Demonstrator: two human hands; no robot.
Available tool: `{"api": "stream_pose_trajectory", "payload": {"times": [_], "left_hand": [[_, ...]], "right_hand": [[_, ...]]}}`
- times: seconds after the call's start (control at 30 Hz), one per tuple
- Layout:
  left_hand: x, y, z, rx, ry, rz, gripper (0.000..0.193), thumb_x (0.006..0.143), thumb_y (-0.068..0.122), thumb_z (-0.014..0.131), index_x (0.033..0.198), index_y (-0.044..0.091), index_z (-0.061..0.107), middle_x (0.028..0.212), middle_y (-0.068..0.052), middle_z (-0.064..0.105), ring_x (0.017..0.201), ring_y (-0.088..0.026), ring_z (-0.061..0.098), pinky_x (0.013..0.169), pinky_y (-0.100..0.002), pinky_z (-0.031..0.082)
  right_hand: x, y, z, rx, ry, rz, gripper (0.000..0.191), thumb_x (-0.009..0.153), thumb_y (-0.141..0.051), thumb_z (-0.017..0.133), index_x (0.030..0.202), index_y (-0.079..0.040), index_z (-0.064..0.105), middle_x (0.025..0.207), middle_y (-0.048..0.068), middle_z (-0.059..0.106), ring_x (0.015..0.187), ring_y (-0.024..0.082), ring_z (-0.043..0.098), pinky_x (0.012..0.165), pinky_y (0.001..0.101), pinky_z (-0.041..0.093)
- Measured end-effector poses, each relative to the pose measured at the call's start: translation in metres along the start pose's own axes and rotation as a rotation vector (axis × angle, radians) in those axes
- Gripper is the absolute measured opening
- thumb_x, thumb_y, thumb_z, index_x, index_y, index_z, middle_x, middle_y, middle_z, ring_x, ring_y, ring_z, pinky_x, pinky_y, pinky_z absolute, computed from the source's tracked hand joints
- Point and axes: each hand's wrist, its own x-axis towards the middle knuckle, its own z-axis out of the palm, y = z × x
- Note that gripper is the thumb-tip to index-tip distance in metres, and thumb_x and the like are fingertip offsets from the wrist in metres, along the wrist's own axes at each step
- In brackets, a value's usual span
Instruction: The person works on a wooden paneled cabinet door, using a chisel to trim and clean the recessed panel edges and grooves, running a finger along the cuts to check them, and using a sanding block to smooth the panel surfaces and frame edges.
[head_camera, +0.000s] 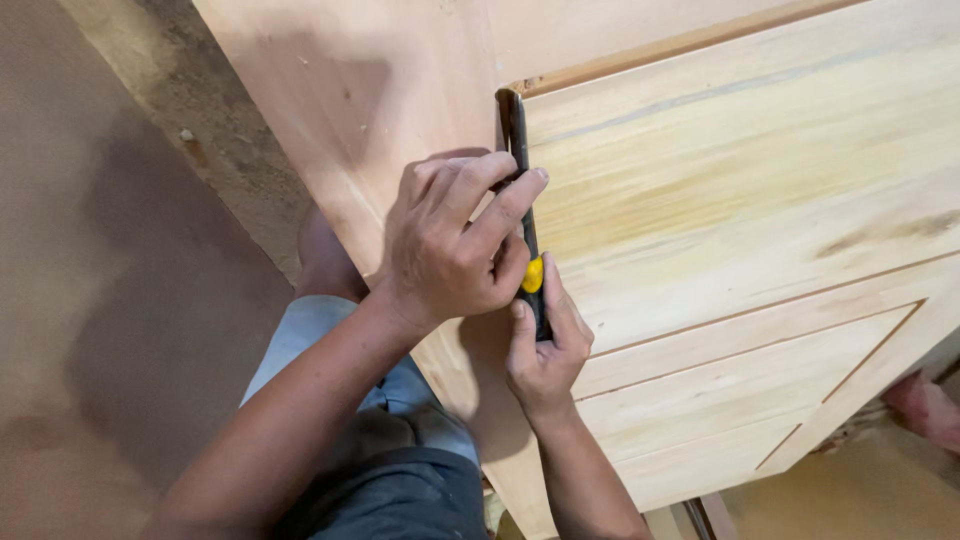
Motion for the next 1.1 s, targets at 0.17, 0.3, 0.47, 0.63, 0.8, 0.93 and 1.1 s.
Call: {"api": "stream_pose_trajectory", "payload": {"times": [0.17,0.3,0.47,0.63,0.8,0.93,1.1], "left_hand": [[-0.001,0.000,-0.001,-0.032,-0.014,0.009,0.043,0.082,0.009,0.075,0.125,0.011,0.069,0.118,-0.005,0.061,0.109,-0.026,0.064,0.100,-0.042,0.046],[-0.003,-0.001,0.003,-0.048,-0.009,-0.001,0.044,0.081,0.008,0.074,0.125,0.009,0.069,0.118,-0.007,0.061,0.109,-0.028,0.063,0.100,-0.042,0.047],[-0.004,-0.001,0.004,-0.036,-0.008,0.010,0.045,0.086,0.008,0.075,0.130,0.008,0.067,0.120,-0.008,0.060,0.112,-0.027,0.063,0.102,-0.042,0.046],[0.000,-0.002,0.001,-0.043,-0.022,0.023,0.045,0.083,0.010,0.074,0.128,0.008,0.066,0.116,-0.008,0.061,0.108,-0.026,0.064,0.100,-0.042,0.046],[-0.001,-0.003,0.001,-0.059,-0.033,0.036,0.042,0.086,0.010,0.075,0.126,0.007,0.066,0.115,-0.008,0.061,0.107,-0.026,0.064,0.099,-0.041,0.045],[-0.002,-0.002,0.003,-0.061,-0.025,0.027,0.038,0.085,0.008,0.073,0.123,0.008,0.067,0.112,-0.007,0.062,0.104,-0.026,0.064,0.100,-0.041,0.046],[-0.002,-0.002,0.002,-0.067,-0.046,0.030,0.039,0.086,0.008,0.073,0.124,0.006,0.067,0.112,-0.008,0.062,0.104,-0.025,0.064,0.100,-0.041,0.045]], "right_hand": [[0.005,0.004,-0.016,-0.015,-0.041,-0.014,0.046,0.099,-0.006,0.064,0.142,0.008,0.056,0.116,0.023,0.073,0.104,0.028,0.075,0.095,0.0341,0.057],[0.008,0.009,-0.025,-0.024,-0.073,0.008,0.046,0.098,-0.006,0.065,0.141,0.008,0.058,0.111,0.021,0.074,0.097,0.024,0.074,0.092,0.0331,0.057],[0.009,0.011,-0.026,-0.010,-0.098,0.040,0.047,0.097,-0.005,0.064,0.141,0.008,0.058,0.109,0.020,0.073,0.091,0.021,0.071,0.087,0.0315,0.056],[0.013,0.014,-0.033,-0.037,-0.094,-0.038,0.045,0.096,-0.005,0.065,0.139,0.008,0.060,0.108,0.020,0.073,0.091,0.020,0.073,0.086,0.0303,0.057],[0.014,0.016,-0.039,-0.054,-0.110,-0.013,0.046,0.095,-0.004,0.066,0.138,0.009,0.059,0.105,0.020,0.073,0.089,0.020,0.072,0.086,0.0305,0.056],[0.011,0.017,-0.039,-0.058,-0.120,0.019,0.047,0.093,-0.003,0.066,0.138,0.009,0.060,0.103,0.019,0.074,0.087,0.020,0.072,0.084,0.0299,0.057],[0.012,0.016,-0.040,-0.025,-0.126,-0.022,0.046,0.095,-0.002,0.064,0.140,0.009,0.058,0.104,0.019,0.073,0.088,0.019,0.071,0.085,0.0294,0.056]]}}
